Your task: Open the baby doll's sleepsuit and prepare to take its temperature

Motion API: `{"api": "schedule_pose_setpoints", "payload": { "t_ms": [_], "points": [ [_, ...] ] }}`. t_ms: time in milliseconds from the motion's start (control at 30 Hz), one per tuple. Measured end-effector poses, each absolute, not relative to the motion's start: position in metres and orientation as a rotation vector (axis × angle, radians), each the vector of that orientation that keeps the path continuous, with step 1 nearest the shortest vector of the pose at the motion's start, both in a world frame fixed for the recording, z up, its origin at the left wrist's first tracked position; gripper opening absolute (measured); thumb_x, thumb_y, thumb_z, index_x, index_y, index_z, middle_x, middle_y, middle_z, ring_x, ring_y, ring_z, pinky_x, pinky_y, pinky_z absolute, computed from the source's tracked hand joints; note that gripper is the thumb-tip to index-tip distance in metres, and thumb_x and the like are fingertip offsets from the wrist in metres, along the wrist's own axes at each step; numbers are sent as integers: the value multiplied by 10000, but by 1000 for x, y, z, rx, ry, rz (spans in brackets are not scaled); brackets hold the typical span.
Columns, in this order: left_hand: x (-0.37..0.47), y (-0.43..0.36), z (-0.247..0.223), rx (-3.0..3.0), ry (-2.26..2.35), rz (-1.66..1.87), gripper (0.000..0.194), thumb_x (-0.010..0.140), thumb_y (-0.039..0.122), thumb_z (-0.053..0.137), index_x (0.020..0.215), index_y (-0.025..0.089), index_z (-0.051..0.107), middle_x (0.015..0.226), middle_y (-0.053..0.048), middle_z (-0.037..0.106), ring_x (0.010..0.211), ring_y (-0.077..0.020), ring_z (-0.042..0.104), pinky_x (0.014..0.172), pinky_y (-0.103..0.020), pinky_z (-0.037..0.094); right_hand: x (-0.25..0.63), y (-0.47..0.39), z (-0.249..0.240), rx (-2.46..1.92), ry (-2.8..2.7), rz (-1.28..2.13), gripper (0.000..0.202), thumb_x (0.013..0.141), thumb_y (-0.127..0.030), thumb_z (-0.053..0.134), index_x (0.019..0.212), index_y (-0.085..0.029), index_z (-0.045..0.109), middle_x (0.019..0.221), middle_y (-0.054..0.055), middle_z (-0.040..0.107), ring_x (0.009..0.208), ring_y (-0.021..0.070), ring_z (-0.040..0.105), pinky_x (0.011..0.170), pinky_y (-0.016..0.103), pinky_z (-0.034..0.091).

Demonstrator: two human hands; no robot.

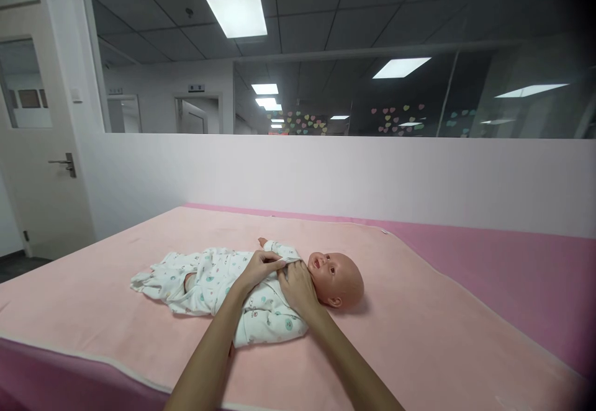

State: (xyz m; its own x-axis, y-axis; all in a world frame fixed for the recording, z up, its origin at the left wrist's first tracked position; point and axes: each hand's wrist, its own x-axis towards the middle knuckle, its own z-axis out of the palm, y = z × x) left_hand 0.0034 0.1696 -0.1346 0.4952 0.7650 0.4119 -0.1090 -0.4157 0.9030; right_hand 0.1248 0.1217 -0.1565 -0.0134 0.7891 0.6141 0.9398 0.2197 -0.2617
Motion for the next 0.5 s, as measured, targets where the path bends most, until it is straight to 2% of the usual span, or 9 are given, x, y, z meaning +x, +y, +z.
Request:
{"api": "schedule_pose_setpoints", "payload": {
  "t_ms": [300,500],
  "points": [
    [3,168,-134,1731,580,1075,315,610,399,667,692,95,687,679,-60,629,680,-136,540,670,-234,422,126,123,-155,-1634,-1849,-290,355,838,-300,340,1010,-112,587,978,122,593,979,228,467,879,335,321],
    [3,169,-135,1721,567,1077,305,617,394,660,670,94,674,679,-55,629,661,-123,528,652,-230,406,126,123,-155,-1647,-1848,-271,366,822,-288,352,1025,-77,571,1019,149,577,980,248,474,889,354,327]
  ]
}}
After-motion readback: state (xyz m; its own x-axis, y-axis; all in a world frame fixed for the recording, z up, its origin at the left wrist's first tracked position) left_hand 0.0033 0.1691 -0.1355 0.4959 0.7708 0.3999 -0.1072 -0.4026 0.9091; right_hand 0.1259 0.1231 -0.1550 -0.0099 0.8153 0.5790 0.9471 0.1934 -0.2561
